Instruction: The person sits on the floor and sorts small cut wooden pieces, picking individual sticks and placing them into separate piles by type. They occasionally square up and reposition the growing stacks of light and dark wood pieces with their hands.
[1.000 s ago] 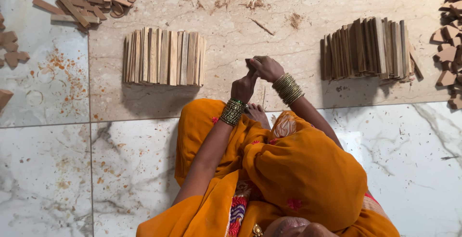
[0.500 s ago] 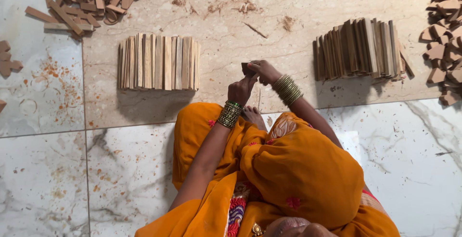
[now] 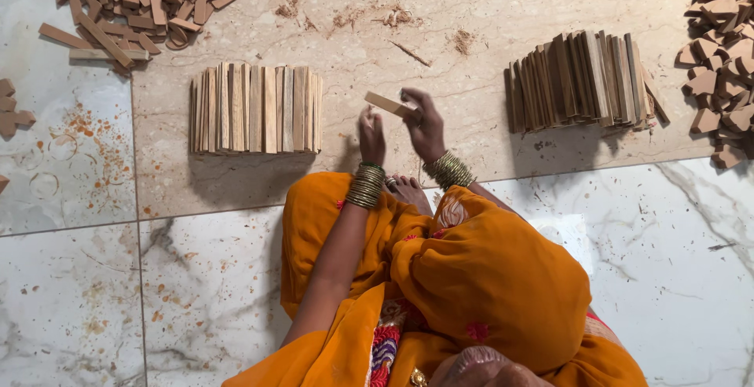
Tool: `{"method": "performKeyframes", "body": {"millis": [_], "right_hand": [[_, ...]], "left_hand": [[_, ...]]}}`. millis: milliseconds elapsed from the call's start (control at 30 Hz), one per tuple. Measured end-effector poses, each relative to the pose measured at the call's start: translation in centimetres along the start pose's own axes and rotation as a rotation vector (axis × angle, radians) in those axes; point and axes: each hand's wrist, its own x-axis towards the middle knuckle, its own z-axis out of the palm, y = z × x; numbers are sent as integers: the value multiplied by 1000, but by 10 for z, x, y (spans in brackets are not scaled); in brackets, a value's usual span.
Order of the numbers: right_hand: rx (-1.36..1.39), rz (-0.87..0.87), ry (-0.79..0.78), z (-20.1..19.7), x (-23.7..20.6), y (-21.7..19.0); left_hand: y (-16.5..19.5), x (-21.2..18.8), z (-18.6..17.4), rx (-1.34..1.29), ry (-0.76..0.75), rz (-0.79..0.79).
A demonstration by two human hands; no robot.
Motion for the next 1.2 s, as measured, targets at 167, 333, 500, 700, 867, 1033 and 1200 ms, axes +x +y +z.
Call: {"method": "performKeyframes", "body": {"millis": [167,333,500,700,867,1033,1200], "right_hand": [[-137,-347,-114,23,-47,-20],[-161,15,-205,11,-44,-42],[-526,-140,-202,-11,-22,-51],[-853,-212,-358,-3,1,-31],[-552,46,-324,-26,41,-2],[-638,92,-326,-5,23,-10],[-856,-97,-227,18,-1,-29]], "left_hand": [[-2,5,-15,-821,-283,-415],[5,1,-22,-844,-279,-326],[-5,7,-12,-673,-186,-292],[-2,-9,14,169,-244,191],[14,-34,6,338,-336,322],[-3,-24,6,489,-334,328],[-17,-20,13,760,-354,326]]}}
